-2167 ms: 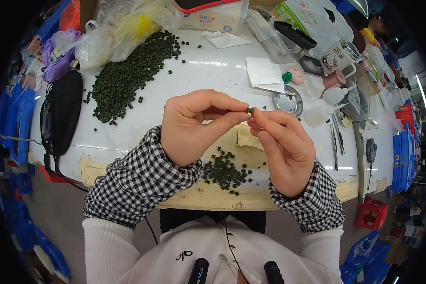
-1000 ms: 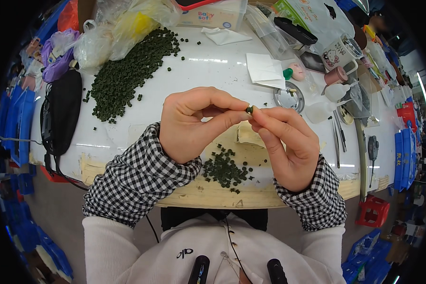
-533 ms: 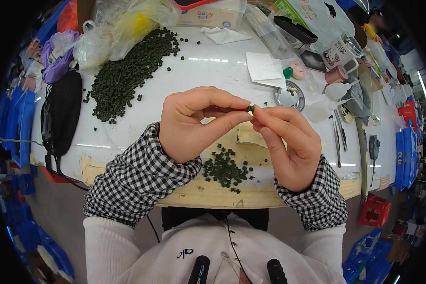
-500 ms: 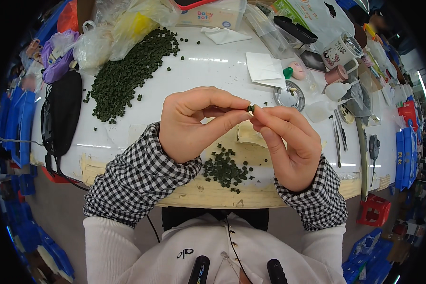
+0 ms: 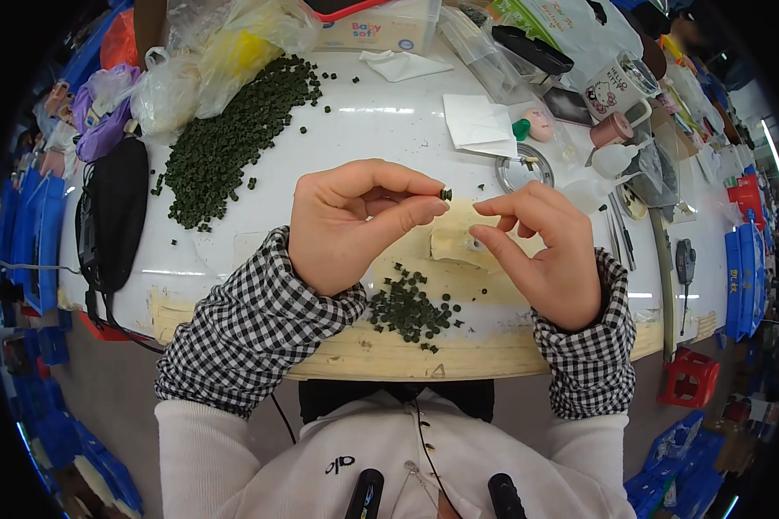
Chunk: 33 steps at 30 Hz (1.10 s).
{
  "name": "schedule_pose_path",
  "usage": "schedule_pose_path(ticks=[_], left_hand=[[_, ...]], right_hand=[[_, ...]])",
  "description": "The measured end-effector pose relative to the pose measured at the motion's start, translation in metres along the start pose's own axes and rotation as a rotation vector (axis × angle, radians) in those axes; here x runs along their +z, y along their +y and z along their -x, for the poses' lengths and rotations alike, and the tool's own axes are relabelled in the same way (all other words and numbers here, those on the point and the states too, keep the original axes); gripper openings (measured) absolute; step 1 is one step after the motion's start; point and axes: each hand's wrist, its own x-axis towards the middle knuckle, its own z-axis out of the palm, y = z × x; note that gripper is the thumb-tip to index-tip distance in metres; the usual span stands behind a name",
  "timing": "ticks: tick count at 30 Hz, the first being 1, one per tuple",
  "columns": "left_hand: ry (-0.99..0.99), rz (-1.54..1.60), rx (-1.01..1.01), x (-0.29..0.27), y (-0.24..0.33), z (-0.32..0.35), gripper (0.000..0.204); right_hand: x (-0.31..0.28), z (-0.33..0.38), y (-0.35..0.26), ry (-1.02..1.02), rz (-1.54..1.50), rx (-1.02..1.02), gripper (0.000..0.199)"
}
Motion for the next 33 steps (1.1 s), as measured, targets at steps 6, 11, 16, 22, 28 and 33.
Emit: schedule_pose_path(ticks=[6, 11, 16, 22, 28, 33], left_hand=[[0.002, 0.013, -0.007, -0.001, -0.002, 0.001, 0.016], [-0.043, 0.017, -0.029, -0.001, 0.000, 0.001, 0.016], [-0.161, 0.050, -0.140, 0.004, 0.001, 0.002, 0.015], [-0.258, 0.030, -0.143, 0.007, -0.004, 0.004, 0.017], [-0.252, 0.067, -0.146, 0.011, -0.005, 0.005, 0.016], [-0.268, 0.027, -0.144, 0.009, -0.004, 0.005, 0.018]], right_hand=[[0.007, 0.001, 0.003, 0.002, -0.027, -0.024, 0.009], [-0.013, 0.000, -0.016, 0.159, -0.033, -0.030, 0.007], [-0.010, 0.007, -0.009, 0.308, -0.335, -0.126, 0.008], [0.001, 0.011, -0.006, 0.152, -0.492, -0.084, 0.017], [0.004, 0.014, -0.005, 0.053, -0.548, -0.051, 0.018], [0.005, 0.014, -0.005, 0.056, -0.539, -0.054, 0.017]])
